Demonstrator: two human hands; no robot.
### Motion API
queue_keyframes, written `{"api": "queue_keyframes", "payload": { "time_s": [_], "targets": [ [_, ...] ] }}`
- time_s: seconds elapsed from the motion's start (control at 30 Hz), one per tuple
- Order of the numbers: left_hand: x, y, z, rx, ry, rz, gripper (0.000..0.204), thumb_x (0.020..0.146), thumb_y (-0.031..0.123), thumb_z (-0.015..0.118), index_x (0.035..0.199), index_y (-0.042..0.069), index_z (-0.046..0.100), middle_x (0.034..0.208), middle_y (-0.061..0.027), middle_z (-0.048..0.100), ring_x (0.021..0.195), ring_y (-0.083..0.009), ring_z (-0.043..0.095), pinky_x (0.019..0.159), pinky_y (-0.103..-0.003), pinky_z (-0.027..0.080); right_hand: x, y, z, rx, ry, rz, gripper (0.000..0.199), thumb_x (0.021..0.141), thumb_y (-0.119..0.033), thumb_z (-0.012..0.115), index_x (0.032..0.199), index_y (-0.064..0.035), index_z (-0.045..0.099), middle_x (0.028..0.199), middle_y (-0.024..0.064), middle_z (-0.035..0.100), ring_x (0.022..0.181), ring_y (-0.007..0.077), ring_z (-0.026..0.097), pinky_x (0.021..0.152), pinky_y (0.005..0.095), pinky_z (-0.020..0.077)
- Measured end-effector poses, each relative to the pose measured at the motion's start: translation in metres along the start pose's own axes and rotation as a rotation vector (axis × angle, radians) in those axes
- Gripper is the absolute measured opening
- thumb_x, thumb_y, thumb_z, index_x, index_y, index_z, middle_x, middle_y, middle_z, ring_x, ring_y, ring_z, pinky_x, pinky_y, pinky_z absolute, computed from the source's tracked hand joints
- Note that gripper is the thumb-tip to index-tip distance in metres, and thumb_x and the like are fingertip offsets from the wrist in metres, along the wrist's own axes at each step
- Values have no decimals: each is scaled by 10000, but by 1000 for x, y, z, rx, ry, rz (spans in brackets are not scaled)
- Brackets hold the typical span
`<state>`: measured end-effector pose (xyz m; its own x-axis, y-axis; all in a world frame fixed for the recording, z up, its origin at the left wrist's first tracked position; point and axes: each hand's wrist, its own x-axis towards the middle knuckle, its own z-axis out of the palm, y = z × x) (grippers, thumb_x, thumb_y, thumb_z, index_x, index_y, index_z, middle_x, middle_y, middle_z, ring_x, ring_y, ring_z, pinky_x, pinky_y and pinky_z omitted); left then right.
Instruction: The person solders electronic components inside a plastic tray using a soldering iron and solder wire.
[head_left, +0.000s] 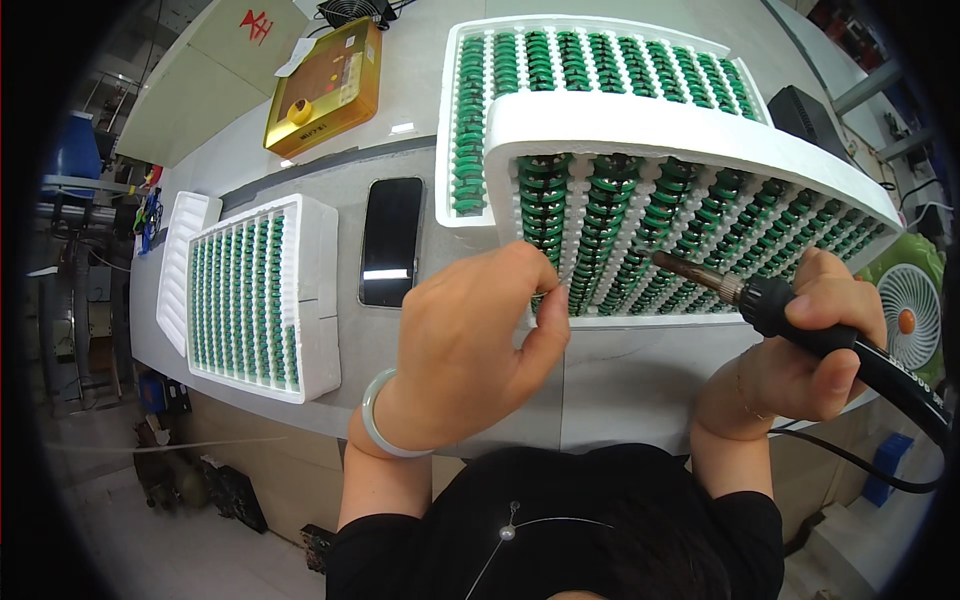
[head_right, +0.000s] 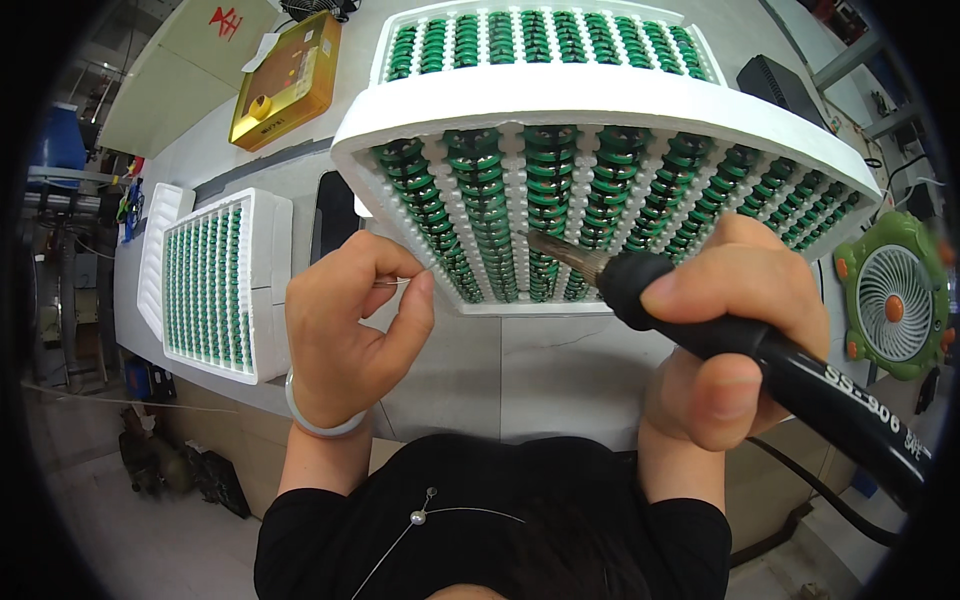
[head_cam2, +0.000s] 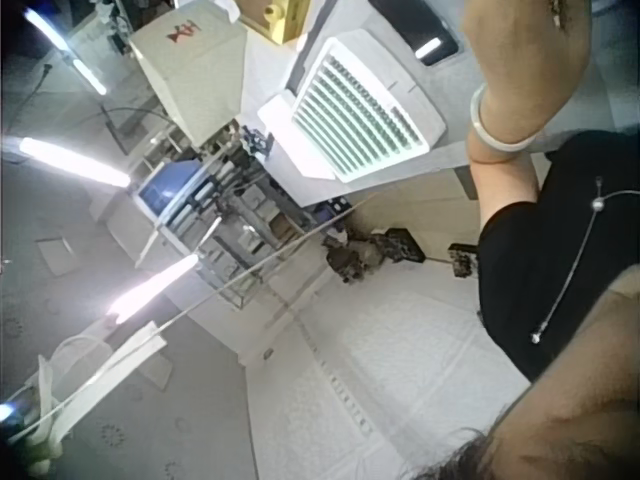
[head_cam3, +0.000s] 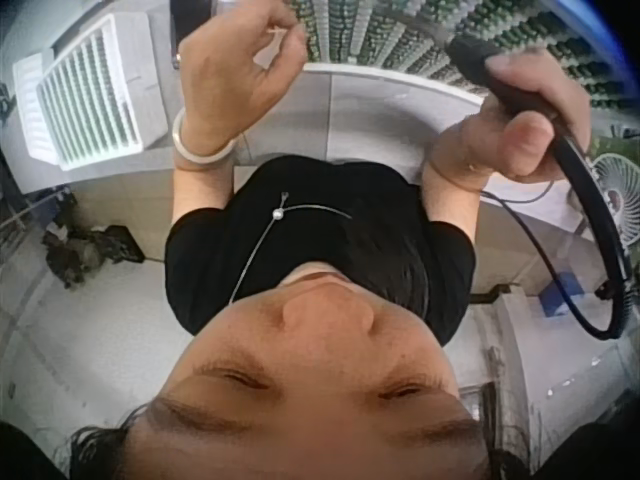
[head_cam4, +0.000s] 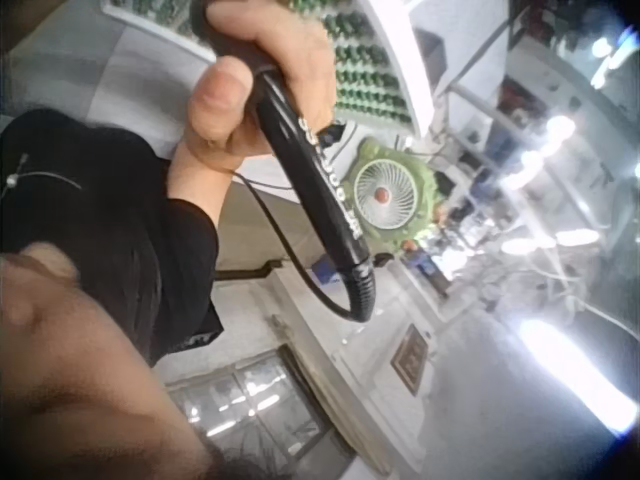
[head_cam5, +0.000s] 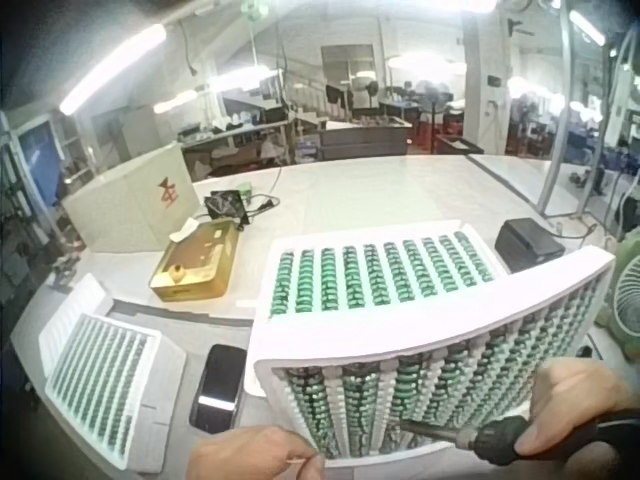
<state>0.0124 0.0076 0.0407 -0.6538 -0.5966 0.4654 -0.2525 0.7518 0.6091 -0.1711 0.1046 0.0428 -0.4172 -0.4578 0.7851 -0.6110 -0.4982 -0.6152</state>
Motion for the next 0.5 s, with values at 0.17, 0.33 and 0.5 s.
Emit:
{"api": "queue_keyframes", "payload": {
  "time_s": [0.17,0.33,0.5],
  "targets": [
    [0,-2,-1,40,-41,37,117,680,9,600,709,43,492,589,-74,480,510,-240,490,465,-329,382,-1,-12,0,-53,67,23,521,783,-542,474,634,-46,533,488,-2,395,416,90,308,413,237,190],
    [-9,-15,4,56,-29,106,94,665,-13,635,714,24,565,568,-63,496,470,-190,459,439,-269,349,-5,-10,-1,-5,-101,-14,480,794,-503,501,684,-38,550,514,16,470,415,102,352,397,239,225],
    [-11,-24,9,31,46,166,107,651,-23,645,717,21,573,564,-72,503,468,-210,484,426,-285,363,-9,-3,4,-22,-201,20,461,808,-488,498,706,-43,557,515,15,469,416,115,355,399,251,241]
  ]
}}
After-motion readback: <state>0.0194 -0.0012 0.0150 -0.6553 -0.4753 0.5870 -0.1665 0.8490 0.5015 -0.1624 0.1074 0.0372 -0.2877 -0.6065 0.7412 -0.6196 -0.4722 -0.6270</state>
